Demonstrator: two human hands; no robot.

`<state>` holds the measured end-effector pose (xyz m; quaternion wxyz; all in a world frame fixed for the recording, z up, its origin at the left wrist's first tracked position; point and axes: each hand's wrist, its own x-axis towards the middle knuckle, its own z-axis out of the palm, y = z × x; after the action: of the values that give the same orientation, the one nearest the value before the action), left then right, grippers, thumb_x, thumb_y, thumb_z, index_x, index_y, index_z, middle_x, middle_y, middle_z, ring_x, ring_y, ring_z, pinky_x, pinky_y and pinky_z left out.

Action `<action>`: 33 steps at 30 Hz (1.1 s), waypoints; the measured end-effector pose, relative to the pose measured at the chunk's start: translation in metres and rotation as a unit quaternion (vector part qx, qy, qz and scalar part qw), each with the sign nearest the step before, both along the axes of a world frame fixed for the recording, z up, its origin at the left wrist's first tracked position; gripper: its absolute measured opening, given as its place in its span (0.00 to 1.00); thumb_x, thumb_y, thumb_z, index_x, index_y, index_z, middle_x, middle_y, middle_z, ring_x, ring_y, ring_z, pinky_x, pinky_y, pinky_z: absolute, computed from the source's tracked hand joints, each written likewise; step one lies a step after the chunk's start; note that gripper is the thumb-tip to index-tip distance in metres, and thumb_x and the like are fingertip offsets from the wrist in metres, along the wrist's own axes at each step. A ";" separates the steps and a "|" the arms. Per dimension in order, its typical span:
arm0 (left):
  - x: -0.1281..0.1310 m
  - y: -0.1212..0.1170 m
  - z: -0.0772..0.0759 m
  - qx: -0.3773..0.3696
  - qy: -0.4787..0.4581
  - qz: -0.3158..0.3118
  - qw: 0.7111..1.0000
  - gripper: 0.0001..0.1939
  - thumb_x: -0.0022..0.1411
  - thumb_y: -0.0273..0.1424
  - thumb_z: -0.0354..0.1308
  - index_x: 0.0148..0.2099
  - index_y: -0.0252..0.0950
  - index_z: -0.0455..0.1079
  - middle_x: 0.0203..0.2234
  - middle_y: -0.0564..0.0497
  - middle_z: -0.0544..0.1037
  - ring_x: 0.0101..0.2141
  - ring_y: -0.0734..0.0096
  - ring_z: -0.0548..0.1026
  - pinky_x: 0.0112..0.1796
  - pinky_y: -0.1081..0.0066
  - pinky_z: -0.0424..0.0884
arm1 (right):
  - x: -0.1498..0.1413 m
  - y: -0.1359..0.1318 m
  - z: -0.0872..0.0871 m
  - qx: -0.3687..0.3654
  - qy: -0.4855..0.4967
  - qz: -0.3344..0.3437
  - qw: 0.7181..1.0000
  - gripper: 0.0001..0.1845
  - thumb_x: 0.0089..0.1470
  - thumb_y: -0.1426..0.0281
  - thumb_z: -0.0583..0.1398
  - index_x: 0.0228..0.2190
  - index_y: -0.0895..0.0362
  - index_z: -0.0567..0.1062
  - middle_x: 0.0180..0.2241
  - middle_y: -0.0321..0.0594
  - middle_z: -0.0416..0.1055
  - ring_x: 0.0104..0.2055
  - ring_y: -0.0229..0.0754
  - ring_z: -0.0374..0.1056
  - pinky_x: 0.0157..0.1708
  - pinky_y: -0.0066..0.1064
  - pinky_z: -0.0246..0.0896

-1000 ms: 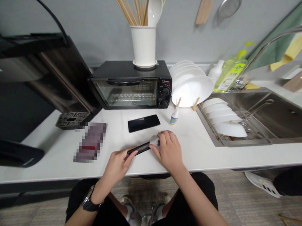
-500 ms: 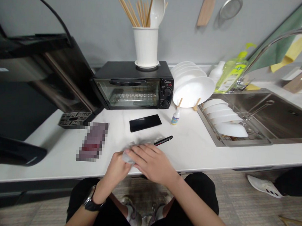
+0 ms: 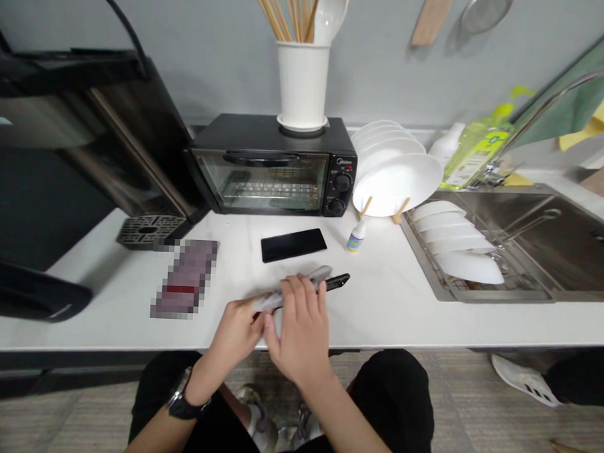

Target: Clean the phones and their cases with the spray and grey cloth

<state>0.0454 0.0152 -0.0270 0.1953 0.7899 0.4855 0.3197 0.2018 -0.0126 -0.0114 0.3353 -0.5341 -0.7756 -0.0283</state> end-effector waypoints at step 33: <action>-0.007 0.002 -0.007 0.008 0.107 0.015 0.994 0.13 0.56 0.17 0.53 0.31 0.36 0.77 0.25 0.47 0.82 0.24 0.63 0.79 0.30 0.70 0.73 | 0.004 0.005 -0.003 0.034 -0.132 0.175 0.975 0.45 0.67 0.43 0.50 0.68 0.65 0.59 0.66 0.53 0.66 0.71 0.53 0.53 0.70 0.49 0.46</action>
<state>0.0386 0.0173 -0.0340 0.1309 0.8138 0.5125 0.2407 0.2058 -0.0079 -0.0149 0.2473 -0.3699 -0.8932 -0.0656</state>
